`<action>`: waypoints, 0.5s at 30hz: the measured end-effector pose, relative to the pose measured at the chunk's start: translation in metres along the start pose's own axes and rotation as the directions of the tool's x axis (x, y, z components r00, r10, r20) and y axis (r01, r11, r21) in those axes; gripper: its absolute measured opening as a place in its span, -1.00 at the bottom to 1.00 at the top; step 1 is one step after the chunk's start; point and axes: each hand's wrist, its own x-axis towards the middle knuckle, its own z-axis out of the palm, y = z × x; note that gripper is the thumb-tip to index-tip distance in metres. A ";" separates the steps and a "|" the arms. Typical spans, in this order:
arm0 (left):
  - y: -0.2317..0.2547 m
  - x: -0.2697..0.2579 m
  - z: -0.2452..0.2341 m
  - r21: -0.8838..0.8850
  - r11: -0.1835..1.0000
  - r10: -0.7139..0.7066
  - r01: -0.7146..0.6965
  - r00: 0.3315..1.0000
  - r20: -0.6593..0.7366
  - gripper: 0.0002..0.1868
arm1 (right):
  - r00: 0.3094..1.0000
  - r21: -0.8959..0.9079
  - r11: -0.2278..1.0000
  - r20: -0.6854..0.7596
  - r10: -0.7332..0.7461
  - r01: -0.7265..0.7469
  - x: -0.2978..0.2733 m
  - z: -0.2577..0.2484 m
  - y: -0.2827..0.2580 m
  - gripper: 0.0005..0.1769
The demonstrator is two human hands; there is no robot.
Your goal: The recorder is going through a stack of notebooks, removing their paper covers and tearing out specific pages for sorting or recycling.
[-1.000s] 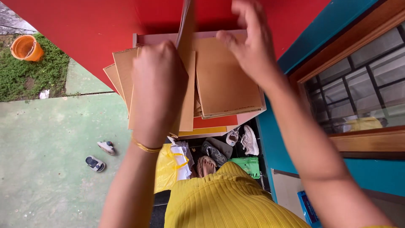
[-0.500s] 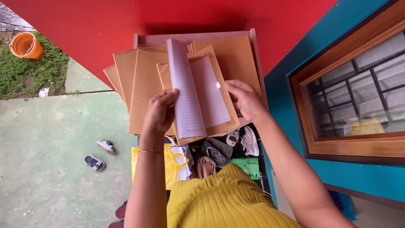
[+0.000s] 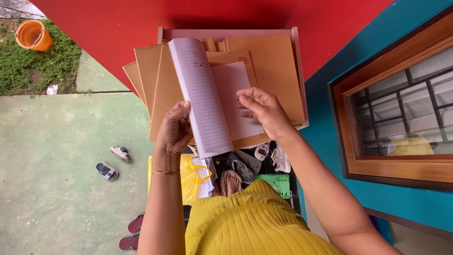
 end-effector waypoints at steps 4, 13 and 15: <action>-0.009 0.004 -0.013 0.007 1.000 0.008 -0.008 1.000 0.025 -0.89 | 0.994 0.093 0.990 0.035 0.099 -0.102 0.006 0.003 0.002 -0.59; -0.007 0.000 0.007 0.022 1.000 -0.016 0.016 1.000 -0.024 -0.79 | 0.981 0.174 0.967 0.084 0.174 -0.187 0.009 -0.006 -0.007 0.09; -0.010 0.003 0.002 -0.012 1.000 -0.018 0.017 1.000 -0.023 -0.77 | 0.985 0.199 0.965 0.065 0.160 -0.169 0.007 -0.005 -0.011 0.06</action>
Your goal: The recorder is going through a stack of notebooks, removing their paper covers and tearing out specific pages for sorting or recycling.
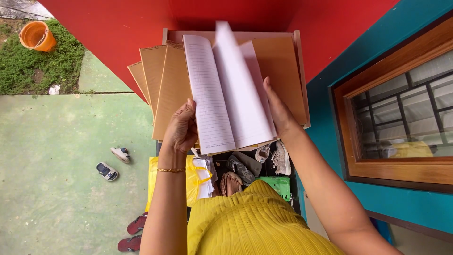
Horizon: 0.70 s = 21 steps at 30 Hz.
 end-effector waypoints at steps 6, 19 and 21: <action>0.004 -0.007 0.013 -0.002 1.000 -0.005 0.005 0.999 -0.044 -0.68 | 1.000 0.032 0.999 0.007 -0.026 0.026 0.002 -0.005 0.006 0.04; 0.003 -0.002 -0.016 -0.071 0.997 -0.038 0.036 0.999 -0.028 -0.74 | 1.000 -0.005 1.000 0.010 -0.009 0.009 0.005 -0.011 0.013 0.08; 0.006 -0.005 -0.005 -0.078 0.997 -0.026 0.022 0.998 -0.053 -0.80 | 0.986 -0.088 0.996 -0.165 0.014 -0.029 0.005 -0.010 0.012 0.07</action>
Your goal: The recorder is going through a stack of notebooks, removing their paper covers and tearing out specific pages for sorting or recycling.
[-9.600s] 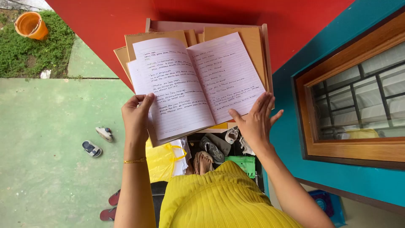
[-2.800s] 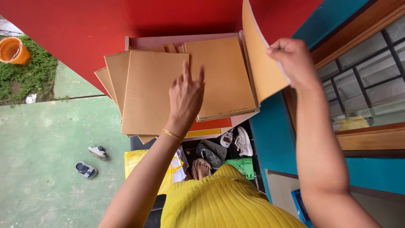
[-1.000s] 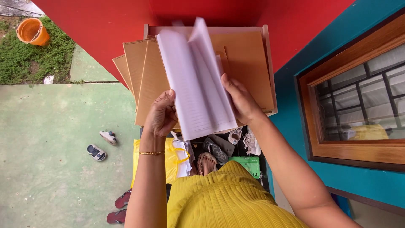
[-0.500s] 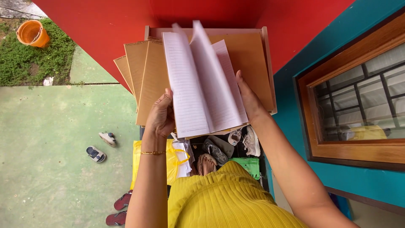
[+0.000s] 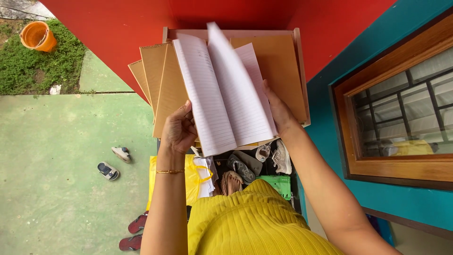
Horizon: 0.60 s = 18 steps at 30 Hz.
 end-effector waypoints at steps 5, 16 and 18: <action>-0.002 0.001 -0.004 0.005 0.999 0.033 -0.033 0.997 -0.064 -0.84 | 0.985 0.126 0.991 0.173 0.013 -0.035 0.001 -0.003 0.004 0.12; -0.001 -0.004 -0.006 -0.035 0.999 0.022 -0.021 1.000 0.021 -0.81 | 0.999 -0.045 0.998 0.019 0.044 -0.043 0.015 -0.015 0.021 -0.05; -0.005 0.003 -0.018 -0.024 0.999 0.026 -0.024 0.995 0.095 -0.82 | 0.999 0.046 0.999 0.038 0.025 -0.026 0.017 -0.018 0.025 -0.17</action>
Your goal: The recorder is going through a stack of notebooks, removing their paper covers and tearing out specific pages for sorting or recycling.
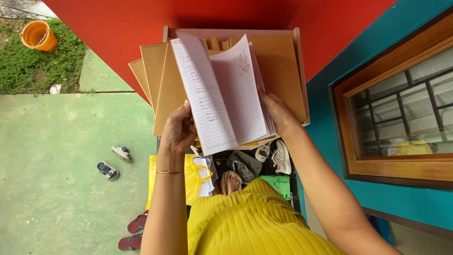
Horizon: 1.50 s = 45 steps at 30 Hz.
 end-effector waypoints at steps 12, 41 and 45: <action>-0.003 0.006 -0.012 -0.042 0.999 -0.025 0.025 1.000 0.006 -0.79 | 0.999 0.045 0.999 0.042 0.023 -0.025 0.011 -0.012 0.013 -0.27; 0.009 -0.012 0.012 0.009 0.992 0.125 -0.125 0.992 -0.017 -0.79 | 0.996 0.110 0.994 0.083 0.011 -0.020 0.011 -0.012 0.012 -0.32; 0.024 -0.032 0.063 0.238 0.883 0.393 -0.404 0.915 0.097 -0.93 | 0.991 -0.036 0.992 0.061 -0.119 0.121 -0.009 0.018 -0.019 -0.43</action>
